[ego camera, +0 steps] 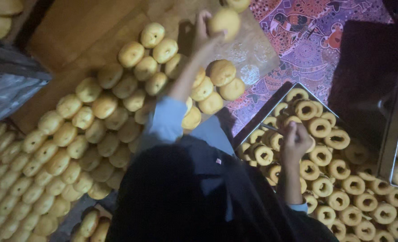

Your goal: The person repeatedly picks up round doughnuts from a wooden board, uses a small knife to cut a hole in the center, and places the resulting ring-shaped doughnuts into a metal tray. The process is continuous and repetitive throughout the clip.

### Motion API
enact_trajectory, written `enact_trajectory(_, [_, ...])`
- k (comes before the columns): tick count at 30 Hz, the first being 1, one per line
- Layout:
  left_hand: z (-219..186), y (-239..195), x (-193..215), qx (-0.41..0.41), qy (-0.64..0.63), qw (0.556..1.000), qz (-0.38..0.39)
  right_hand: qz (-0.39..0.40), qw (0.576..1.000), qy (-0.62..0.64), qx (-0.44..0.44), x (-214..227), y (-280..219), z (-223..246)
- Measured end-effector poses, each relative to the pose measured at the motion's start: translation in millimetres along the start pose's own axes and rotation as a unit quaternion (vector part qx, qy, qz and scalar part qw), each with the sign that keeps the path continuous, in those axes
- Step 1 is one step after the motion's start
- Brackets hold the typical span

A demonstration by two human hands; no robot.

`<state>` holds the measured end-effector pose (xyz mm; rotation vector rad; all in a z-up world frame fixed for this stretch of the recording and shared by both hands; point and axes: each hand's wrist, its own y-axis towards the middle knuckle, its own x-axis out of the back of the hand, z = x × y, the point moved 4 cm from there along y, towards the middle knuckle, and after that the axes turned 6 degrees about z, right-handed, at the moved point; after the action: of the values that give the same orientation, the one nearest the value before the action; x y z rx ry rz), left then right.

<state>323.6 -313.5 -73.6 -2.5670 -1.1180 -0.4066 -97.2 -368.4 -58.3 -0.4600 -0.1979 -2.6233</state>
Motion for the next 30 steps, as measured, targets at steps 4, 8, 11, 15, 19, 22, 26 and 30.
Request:
enact_trajectory(4, [44, -104, -42, 0.059, -0.641, 0.759, 0.098, 0.025, 0.994, -0.004, 0.105, -31, -16, 45])
enact_trajectory(8, [65, -210, -61, 0.125, -0.724, 0.672, 0.095, -0.012, 0.978, -0.023, 0.205, -45, -46, 92])
enact_trajectory(11, [44, -265, -51, 0.022, -0.705, 0.705, 0.07, -0.038, 0.97, 0.022, 0.238, -46, -69, 117])
enact_trajectory(15, [7, -317, -18, -0.078, -0.65, 0.752, 0.075, -0.033, 0.953, -0.047, 0.297, -41, -106, 141])
enact_trajectory(19, [-14, -352, 3, -0.126, -0.538, 0.833, 0.032, 0.005, 0.93, -0.105, 0.352, -52, -133, 156])
enact_trajectory(22, [-18, -371, 5, -0.113, -0.455, 0.883, 0.022, 0.033, 0.909, -0.137, 0.393, -64, -144, 162])
enact_trajectory(26, [-14, -377, 9, -0.082, -0.5, 0.862, 0.023, 0.174, 0.948, -0.032, 0.264, -70, -128, 152])
enact_trajectory(30, [-12, -381, 4, -0.061, -0.485, 0.864, 0.118, 0.307, 0.925, 0.005, 0.225, -62, -116, 147])
